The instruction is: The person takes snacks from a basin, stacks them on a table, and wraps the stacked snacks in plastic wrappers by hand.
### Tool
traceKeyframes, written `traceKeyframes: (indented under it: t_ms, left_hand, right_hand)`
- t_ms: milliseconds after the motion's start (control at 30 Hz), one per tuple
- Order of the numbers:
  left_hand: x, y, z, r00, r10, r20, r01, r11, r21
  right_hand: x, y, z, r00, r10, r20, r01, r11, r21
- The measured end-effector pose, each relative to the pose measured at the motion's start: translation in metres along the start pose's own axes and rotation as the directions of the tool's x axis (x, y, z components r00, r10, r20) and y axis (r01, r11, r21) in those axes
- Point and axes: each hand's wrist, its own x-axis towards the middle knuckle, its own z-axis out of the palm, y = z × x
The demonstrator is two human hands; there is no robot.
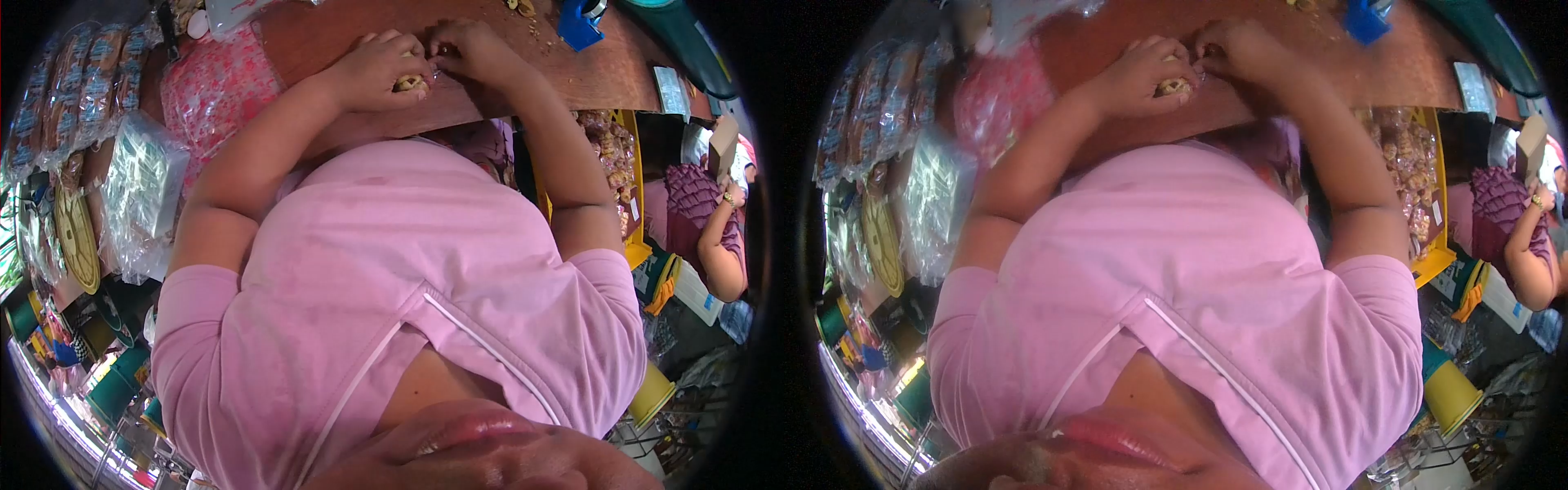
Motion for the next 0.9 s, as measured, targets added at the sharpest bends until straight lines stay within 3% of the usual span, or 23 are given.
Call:
traceKeyframes:
  t_ms: [67, 167, 267, 367, 467, 600, 767, 900]
  left_hand:
    - [0.0, 0.001, 0.0, 1.0, 0.003, -0.003, -0.003, 1.0, 0.02]
    - [0.002, 0.002, 0.001, 1.0, 0.012, -0.018, -0.011, 0.999, 0.05]
    - [0.003, 0.004, 0.002, 0.999, 0.011, -0.043, -0.008, 0.996, 0.087]
    - [0.008, 0.003, 0.003, 0.998, 0.037, -0.042, -0.031, 0.992, 0.125]
    - [0.014, 0.004, 0.001, 0.998, 0.052, -0.029, -0.048, 0.99, 0.129]
    - [0.021, -0.001, 0.007, 0.987, 0.145, -0.066, -0.135, 0.981, 0.141]
    - [0.031, -0.008, 0.005, 0.989, 0.134, 0.058, -0.137, 0.989, 0.055]
    - [0.035, -0.01, 0.008, 0.987, 0.156, 0.025, -0.157, 0.987, 0.046]
  right_hand:
    - [0.003, 0.006, -0.007, 0.975, 0.203, 0.086, -0.203, 0.979, -0.006]
    - [-0.004, 0.027, -0.011, 0.934, 0.356, 0.009, -0.356, 0.934, 0.006]
    - [-0.009, 0.019, -0.04, 0.981, 0.188, -0.047, -0.193, 0.969, -0.151]
    - [-0.009, -0.004, -0.047, 0.928, 0.292, -0.232, -0.346, 0.905, -0.246]
    - [-0.023, -0.011, -0.003, 0.915, 0.112, -0.387, -0.125, 0.992, -0.01]
    - [-0.031, -0.019, 0.022, 0.954, 0.139, -0.264, -0.132, 0.99, 0.042]
    - [-0.031, -0.024, 0.025, 0.933, 0.134, -0.335, -0.122, 0.991, 0.058]
    - [-0.03, -0.028, 0.02, 0.934, 0.13, -0.332, -0.1, 0.989, 0.106]
